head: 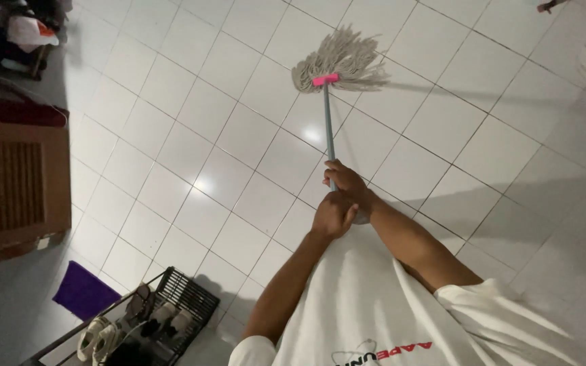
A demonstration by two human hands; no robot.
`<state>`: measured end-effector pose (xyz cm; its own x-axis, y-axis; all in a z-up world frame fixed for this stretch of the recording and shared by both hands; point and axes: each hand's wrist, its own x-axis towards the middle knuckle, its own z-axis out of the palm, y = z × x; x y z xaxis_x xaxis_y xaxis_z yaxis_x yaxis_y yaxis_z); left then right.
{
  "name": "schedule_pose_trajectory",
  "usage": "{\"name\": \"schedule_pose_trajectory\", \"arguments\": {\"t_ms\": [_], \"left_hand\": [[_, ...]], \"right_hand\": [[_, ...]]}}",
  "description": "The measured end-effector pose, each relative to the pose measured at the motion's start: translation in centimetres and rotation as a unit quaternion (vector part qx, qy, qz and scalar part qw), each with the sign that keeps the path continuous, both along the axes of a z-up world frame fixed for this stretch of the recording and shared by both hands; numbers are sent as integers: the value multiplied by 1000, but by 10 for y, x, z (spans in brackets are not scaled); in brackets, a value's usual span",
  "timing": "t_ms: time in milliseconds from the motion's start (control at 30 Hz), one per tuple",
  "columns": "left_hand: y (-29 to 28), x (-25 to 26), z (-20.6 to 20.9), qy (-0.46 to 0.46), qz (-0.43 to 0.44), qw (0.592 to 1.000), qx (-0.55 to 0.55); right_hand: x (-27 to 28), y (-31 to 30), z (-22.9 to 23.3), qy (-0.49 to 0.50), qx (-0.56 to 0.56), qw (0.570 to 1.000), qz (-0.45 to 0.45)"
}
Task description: The person mops a tiled floor using a string mop with a pink head. They move the mop back and forth across the floor, covering different areas of the room.
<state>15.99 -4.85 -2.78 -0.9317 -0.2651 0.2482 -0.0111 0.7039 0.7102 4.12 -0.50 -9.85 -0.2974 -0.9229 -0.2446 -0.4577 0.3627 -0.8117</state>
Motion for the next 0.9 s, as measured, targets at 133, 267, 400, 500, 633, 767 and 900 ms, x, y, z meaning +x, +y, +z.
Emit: {"name": "schedule_pose_trajectory", "arguments": {"t_ms": [133, 267, 400, 500, 633, 767, 900], "left_hand": [[16, 1, -18, 19, 11, 1000, -22], [30, -6, -20, 36, -64, 997, 12], [43, -26, 33, 25, -99, 994, -39], [53, -29, 35, 68, -152, 985, 46], [75, -32, -12, 61, -187, 977, 77], [76, -22, -16, 97, -182, 973, 105], [70, -7, -29, 89, -87, 991, -39]], "right_hand": [[-4, 10, 6, -16, 52, 998, -8], [-14, 33, 4, 40, 90, 995, -1], [-21, 69, 41, 58, 128, 988, -63], [-22, 100, 34, 73, 141, 981, -114], [-6, 125, 32, 26, 158, 962, -220], [2, 129, 19, 56, 169, 957, -228], [11, 113, -5, 98, 124, 973, -170]]}}
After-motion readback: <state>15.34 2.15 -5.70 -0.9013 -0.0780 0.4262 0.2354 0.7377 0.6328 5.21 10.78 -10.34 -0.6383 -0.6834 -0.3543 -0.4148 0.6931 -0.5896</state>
